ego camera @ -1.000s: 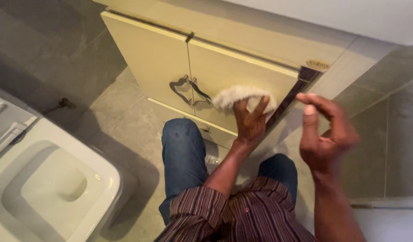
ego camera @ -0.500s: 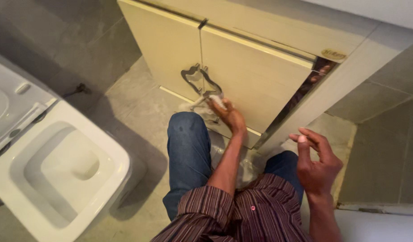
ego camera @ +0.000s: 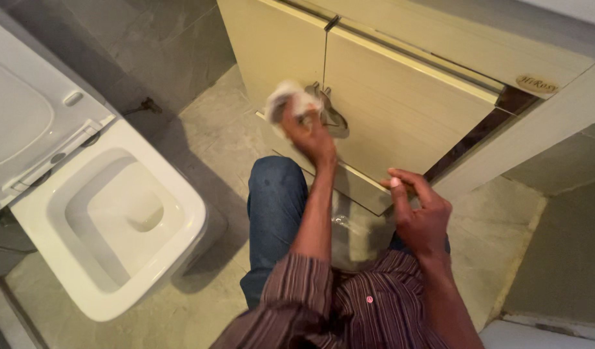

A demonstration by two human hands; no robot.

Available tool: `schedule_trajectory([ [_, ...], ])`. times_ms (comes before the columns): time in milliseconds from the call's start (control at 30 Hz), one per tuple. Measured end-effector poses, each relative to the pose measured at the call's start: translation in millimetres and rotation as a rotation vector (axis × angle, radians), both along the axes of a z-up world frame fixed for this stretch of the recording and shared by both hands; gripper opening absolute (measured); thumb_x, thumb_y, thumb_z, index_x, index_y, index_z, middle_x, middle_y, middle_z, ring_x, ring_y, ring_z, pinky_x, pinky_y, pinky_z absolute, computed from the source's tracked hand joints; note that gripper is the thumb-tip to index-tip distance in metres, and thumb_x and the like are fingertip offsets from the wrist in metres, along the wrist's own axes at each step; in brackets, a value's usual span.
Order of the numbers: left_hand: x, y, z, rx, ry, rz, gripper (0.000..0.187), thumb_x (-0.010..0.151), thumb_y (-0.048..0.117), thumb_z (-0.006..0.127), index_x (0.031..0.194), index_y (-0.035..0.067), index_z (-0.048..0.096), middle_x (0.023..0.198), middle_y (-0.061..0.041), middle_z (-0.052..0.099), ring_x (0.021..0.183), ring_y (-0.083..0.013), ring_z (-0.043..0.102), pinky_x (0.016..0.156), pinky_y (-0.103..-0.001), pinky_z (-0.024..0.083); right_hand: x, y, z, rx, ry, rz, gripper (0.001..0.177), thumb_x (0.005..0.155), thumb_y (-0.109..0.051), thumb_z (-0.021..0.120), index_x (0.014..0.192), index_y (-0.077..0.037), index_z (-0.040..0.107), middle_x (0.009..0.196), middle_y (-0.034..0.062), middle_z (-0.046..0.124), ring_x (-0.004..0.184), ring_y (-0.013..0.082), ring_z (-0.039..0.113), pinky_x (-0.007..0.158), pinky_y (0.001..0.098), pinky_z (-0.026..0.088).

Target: The person wipes the exterior and interior of a bathroom cabinet and the edges of the sink with a cloth, then rinses the cloth in the sink.

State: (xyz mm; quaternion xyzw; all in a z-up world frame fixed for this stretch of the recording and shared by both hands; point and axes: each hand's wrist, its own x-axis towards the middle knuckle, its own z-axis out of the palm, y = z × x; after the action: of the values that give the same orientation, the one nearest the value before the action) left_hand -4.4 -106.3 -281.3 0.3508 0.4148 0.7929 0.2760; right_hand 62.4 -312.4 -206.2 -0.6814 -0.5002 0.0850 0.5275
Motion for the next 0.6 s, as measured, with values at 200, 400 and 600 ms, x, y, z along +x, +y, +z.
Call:
schedule_trajectory([
  [200,7,12,-58,-0.085,0.244,-0.178,0.028,0.094,0.006,0.065,0.122,0.007,0.066,0.113,-0.008,0.071,0.106,-0.0213,0.068,0.095,-0.036,0.054,-9,4,-8,-0.099,0.018,0.022,0.02,0.1,-0.018,0.066,0.114,-0.007,0.075,0.094,0.0051,0.081,0.091,0.0135,0.077,0.078,0.0298,0.059],
  [400,2,39,-54,-0.097,0.158,-0.126,0.024,0.093,0.017,0.081,0.107,0.003,0.069,0.111,-0.014,0.058,0.101,-0.024,0.059,0.087,-0.038,0.057,10,-12,-10,-0.064,-0.061,0.019,0.021,0.101,-0.02,0.067,0.117,-0.008,0.075,0.096,0.0048,0.08,0.097,0.0139,0.076,0.083,0.0298,0.059],
  [600,3,22,-29,-0.141,0.107,-0.053,0.026,0.093,0.016,0.079,0.108,0.004,0.062,0.112,-0.01,0.057,0.102,-0.0232,0.058,0.088,-0.038,0.055,26,-42,-12,-0.125,-0.045,-0.106,0.023,0.099,-0.022,0.067,0.116,-0.009,0.076,0.095,0.0047,0.081,0.094,0.0136,0.078,0.078,0.0303,0.059],
])
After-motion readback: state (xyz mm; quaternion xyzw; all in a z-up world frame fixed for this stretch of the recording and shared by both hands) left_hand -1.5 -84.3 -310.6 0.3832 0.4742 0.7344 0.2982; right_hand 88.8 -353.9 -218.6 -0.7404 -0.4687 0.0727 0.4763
